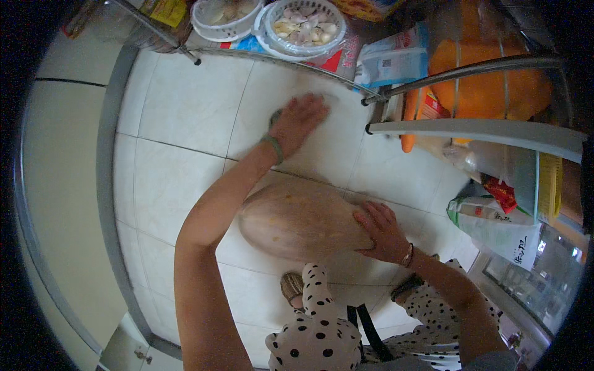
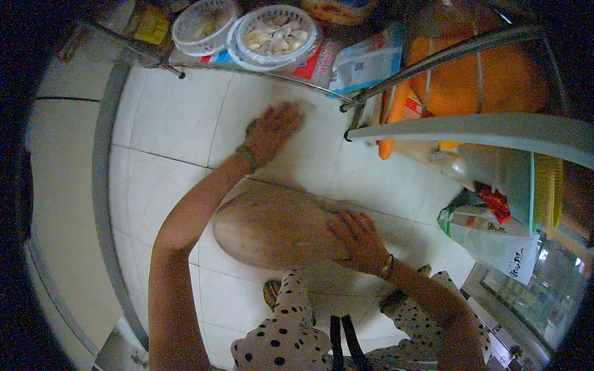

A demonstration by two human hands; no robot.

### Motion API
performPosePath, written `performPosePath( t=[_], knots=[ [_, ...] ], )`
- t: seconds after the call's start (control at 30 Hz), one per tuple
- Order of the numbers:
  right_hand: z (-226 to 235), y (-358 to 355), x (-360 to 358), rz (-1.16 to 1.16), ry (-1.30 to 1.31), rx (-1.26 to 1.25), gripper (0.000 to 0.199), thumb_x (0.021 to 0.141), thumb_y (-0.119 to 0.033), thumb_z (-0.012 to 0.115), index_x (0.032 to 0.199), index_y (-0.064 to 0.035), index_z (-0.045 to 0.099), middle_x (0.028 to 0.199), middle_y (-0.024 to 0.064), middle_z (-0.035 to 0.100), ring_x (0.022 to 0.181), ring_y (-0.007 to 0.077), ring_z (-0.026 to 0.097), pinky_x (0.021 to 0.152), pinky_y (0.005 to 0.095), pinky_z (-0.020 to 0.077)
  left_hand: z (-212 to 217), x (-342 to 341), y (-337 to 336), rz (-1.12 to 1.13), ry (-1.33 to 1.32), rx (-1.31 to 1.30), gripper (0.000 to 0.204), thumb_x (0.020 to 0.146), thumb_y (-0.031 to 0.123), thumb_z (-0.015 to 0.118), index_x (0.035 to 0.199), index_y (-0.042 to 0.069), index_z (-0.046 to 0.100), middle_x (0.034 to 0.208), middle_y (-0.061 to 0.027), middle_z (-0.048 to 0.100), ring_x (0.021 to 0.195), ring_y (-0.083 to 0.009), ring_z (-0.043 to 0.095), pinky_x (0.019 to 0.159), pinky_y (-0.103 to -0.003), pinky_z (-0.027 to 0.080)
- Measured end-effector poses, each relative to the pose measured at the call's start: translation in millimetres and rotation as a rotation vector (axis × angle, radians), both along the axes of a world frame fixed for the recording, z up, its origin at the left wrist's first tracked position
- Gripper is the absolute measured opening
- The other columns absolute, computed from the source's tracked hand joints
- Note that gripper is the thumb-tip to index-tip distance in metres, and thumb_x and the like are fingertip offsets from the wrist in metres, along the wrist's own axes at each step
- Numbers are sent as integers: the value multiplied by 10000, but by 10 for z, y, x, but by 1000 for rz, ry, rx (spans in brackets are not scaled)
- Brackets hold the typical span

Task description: The person sits on the kitchen floor and cleans the tiled surface using a cloth. They wipe the floor around a large squash and under a metal shelving unit, moving items slightly to reach the floor. The person then stands and continues wiping the floor near the kitchen sink and under the counter.

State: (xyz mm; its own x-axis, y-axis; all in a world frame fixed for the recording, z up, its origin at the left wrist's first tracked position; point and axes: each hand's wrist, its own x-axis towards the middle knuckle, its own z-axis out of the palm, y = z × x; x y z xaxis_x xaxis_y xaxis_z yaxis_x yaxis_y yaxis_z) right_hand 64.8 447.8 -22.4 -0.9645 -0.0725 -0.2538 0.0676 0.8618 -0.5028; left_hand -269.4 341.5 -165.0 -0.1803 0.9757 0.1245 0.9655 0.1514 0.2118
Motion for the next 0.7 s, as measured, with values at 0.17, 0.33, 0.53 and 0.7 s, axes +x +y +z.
performPosePath(
  t=[0.17,0.33,0.53,0.7],
  knots=[
    [96,64,-70,23,0,-26,939,610,-438,798,1371,-109,357,1383,184,355,1262,385,349,1033,526,290,116,255,-539,-408,-111,-154,560,873,183,443,1422,184,333,1517,-47,236,1423,-246,135,1144,-492,116],
    [29,102,143,-23,19,-27,1002,580,-401,835,1367,-59,320,1366,189,372,1251,392,357,1022,506,305,597,682,-1713,-100,-446,-241,512,867,264,508,1366,176,436,1487,-55,299,1409,-262,164,1142,-505,126],
    [-49,62,84,-92,69,13,1014,563,-358,838,1372,-25,326,1330,200,407,1232,400,378,1028,499,304,480,1967,-2803,180,-308,-372,556,830,64,518,1369,168,433,1503,-40,267,1417,-256,146,1146,-498,113],
    [23,95,-651,-201,98,28,968,577,-310,828,1372,-31,350,1312,195,434,1208,359,417,1012,481,328,603,2143,-2417,324,-547,-183,591,784,-28,509,1337,175,471,1477,-66,318,1404,-283,196,1123,-553,141]
  ],
)
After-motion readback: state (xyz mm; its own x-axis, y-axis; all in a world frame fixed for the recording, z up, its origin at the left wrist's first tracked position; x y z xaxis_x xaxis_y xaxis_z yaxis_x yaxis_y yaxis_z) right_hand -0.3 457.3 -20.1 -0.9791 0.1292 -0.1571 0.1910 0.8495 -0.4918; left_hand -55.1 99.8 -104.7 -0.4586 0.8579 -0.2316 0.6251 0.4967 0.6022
